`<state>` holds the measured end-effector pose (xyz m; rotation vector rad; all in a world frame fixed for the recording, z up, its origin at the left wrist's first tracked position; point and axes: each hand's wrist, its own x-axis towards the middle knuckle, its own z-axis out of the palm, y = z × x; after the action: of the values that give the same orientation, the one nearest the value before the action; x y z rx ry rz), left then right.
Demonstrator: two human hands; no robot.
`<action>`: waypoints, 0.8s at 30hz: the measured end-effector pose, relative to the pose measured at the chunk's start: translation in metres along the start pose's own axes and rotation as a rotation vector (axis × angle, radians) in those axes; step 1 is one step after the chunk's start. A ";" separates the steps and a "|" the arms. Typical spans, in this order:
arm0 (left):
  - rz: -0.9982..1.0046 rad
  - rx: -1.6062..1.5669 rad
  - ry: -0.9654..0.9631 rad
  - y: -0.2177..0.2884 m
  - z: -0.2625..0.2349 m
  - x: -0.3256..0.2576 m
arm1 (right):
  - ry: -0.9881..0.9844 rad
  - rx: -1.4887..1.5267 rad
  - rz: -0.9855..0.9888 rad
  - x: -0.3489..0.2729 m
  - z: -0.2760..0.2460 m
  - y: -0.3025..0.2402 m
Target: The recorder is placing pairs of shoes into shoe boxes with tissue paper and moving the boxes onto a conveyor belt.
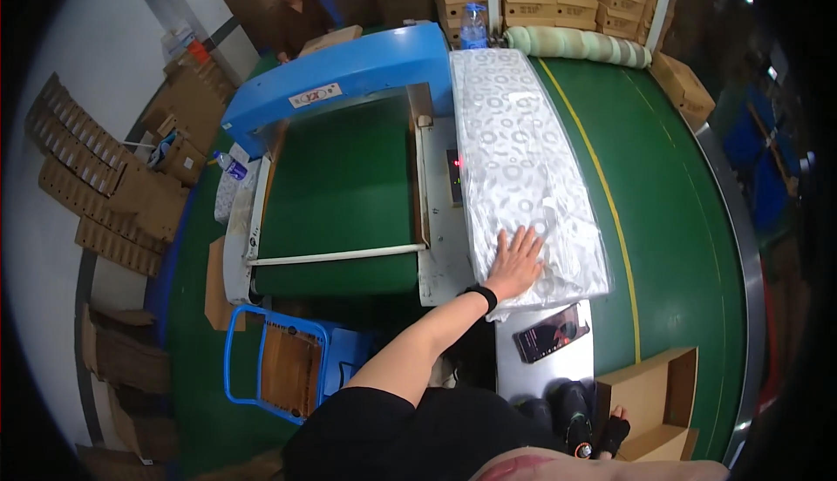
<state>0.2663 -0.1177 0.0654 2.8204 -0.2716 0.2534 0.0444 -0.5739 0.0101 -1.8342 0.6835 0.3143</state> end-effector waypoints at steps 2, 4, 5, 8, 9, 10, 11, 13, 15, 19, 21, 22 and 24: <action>0.002 -0.008 -0.013 0.000 -0.001 0.000 | -0.007 0.037 0.024 -0.013 0.004 -0.010; -0.013 -0.013 -0.020 0.002 0.001 -0.003 | -0.014 0.081 0.035 -0.023 0.012 -0.024; -0.002 -0.015 -0.020 0.001 0.001 -0.004 | -0.019 0.105 0.036 -0.027 0.017 -0.033; -0.016 -0.009 -0.050 0.005 -0.002 -0.007 | -0.023 0.176 0.045 -0.042 0.023 -0.052; -0.005 -0.013 -0.054 0.005 -0.001 -0.008 | -0.026 0.197 0.049 -0.047 0.025 -0.058; -0.009 -0.003 -0.041 0.005 0.002 -0.008 | -0.028 0.219 0.054 -0.052 0.026 -0.064; -0.013 0.007 -0.029 0.005 0.004 -0.009 | -0.031 0.241 0.059 -0.058 0.027 -0.069; 0.002 0.026 -0.034 0.003 0.002 -0.009 | -0.042 0.293 0.072 -0.070 0.034 -0.075; -0.002 0.041 -0.003 0.003 0.003 -0.006 | -0.054 0.349 0.085 -0.079 0.041 -0.080; -0.016 0.030 -0.062 0.003 0.009 -0.002 | -0.077 0.454 0.090 -0.087 0.056 -0.095; 0.001 0.021 -0.068 0.009 0.006 0.006 | -0.064 0.505 0.064 -0.099 0.051 -0.105; -0.001 0.043 -0.060 0.007 0.009 0.005 | 0.022 -0.203 -0.537 -0.096 0.054 -0.102; -0.005 0.061 -0.033 0.003 0.009 0.002 | -0.021 -0.352 -0.320 -0.081 0.051 -0.103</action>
<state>0.2684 -0.1238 0.0582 2.8879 -0.2679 0.2172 0.0468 -0.4783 0.1130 -2.2351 0.3224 0.2510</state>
